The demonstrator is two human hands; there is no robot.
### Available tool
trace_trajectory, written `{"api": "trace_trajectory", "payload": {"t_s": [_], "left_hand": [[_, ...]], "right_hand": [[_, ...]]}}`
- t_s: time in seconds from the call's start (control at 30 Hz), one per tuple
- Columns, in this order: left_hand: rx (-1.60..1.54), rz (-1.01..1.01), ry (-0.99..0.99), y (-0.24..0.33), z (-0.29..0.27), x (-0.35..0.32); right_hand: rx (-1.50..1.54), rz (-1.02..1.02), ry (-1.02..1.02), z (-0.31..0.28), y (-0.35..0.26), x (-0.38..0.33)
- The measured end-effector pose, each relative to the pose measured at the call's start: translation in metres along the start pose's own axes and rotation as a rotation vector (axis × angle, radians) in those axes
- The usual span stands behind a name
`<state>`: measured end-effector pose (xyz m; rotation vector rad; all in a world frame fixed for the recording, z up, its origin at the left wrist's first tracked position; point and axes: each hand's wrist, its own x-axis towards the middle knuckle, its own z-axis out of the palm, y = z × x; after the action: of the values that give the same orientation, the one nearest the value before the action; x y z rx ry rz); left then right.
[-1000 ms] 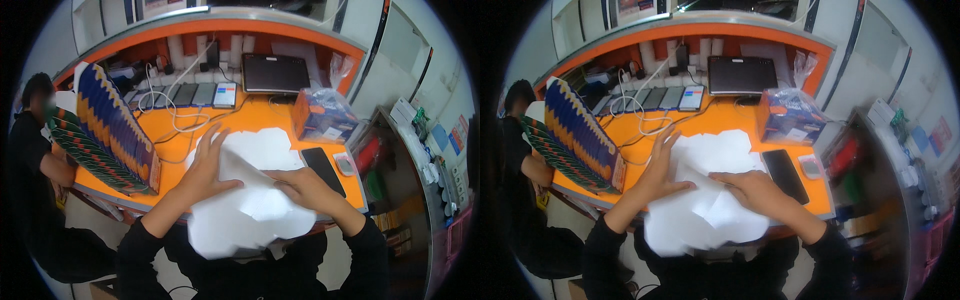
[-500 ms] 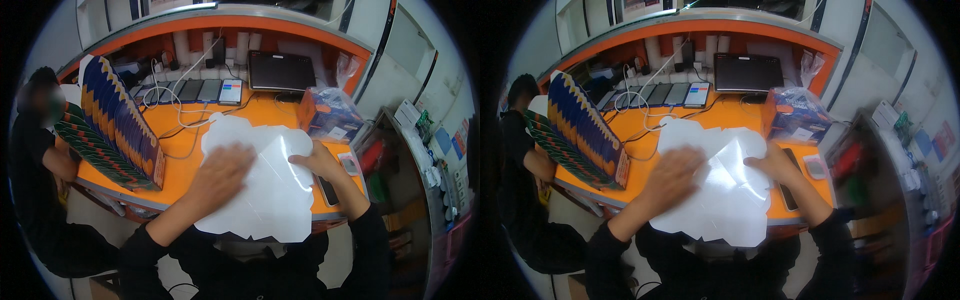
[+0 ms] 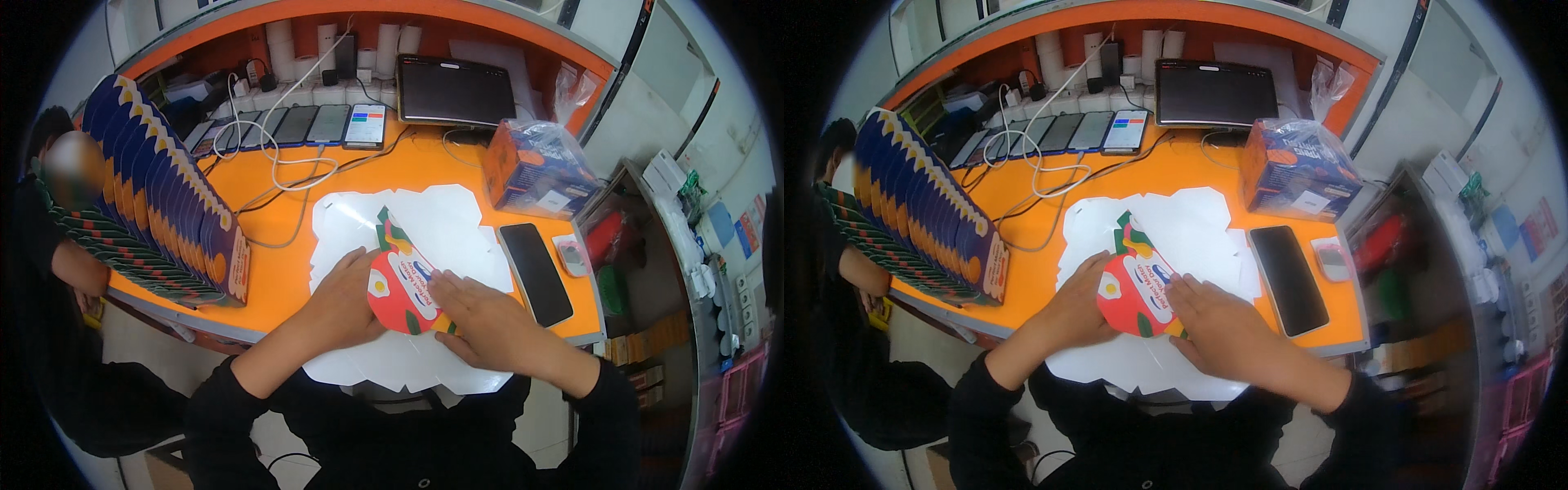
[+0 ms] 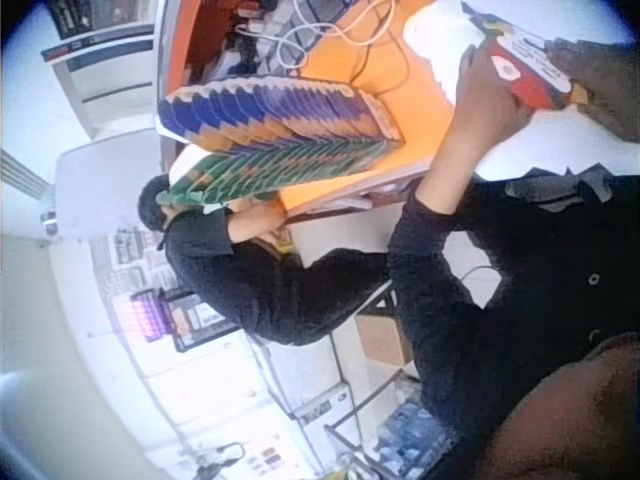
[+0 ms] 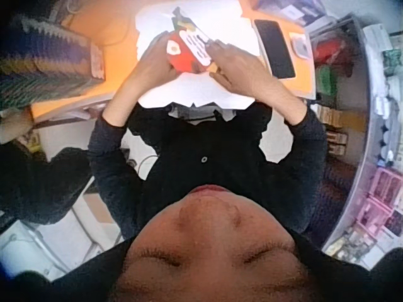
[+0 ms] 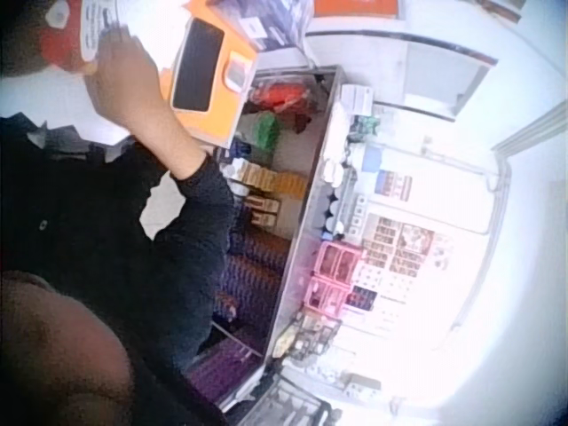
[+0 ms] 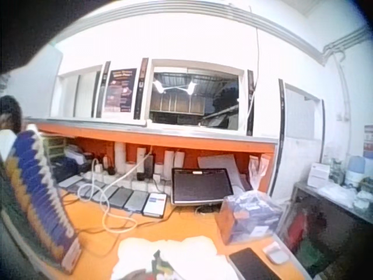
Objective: The person folds white paper sheets into box shapes and inserts them into colorful printed covers. The person repeatedly picks up a sheet, folds it, and places it into a cover, then stacks the assembled units on the counter.
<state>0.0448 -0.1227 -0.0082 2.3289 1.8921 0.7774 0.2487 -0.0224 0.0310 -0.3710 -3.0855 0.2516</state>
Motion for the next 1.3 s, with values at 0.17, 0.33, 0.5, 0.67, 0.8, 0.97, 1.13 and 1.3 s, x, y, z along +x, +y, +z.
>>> {"api": "trace_trajectory", "payload": {"t_s": [0.17, 0.33, 0.5, 0.67, 0.8, 0.97, 1.13, 1.3], "left_hand": [[0.006, 0.008, 0.006, -0.002, -0.009, 0.004], [0.179, 0.104, -0.163, 0.076, -0.04, -0.03], [-0.065, 0.116, 0.143, 0.073, -0.095, -0.029], [-1.126, -0.556, 0.256, 0.051, -0.138, -0.044], [-2.044, 0.149, 0.306, 0.035, -0.101, -0.016], [-1.719, 0.214, 0.483, 0.095, 0.001, 0.005], [-1.701, -0.025, 0.46, 0.094, 0.004, -0.003], [-1.687, -0.058, 0.392, 0.098, 0.004, -0.01]], "right_hand": [[0.104, 0.068, 0.127, 0.005, 0.006, -0.012], [1.763, 0.507, 0.547, -0.022, 0.029, -0.016], [1.751, 0.021, 0.75, -0.039, 0.04, -0.014], [1.524, 0.051, 0.263, -0.043, 0.046, -0.031], [1.934, -0.154, 0.558, -0.031, 0.024, -0.028], [1.977, -0.099, 0.483, -0.009, -0.008, -0.021], [0.877, 0.196, 0.753, 0.002, 0.014, -0.06], [0.194, 0.064, 1.033, -0.025, -0.009, -0.054]]}}
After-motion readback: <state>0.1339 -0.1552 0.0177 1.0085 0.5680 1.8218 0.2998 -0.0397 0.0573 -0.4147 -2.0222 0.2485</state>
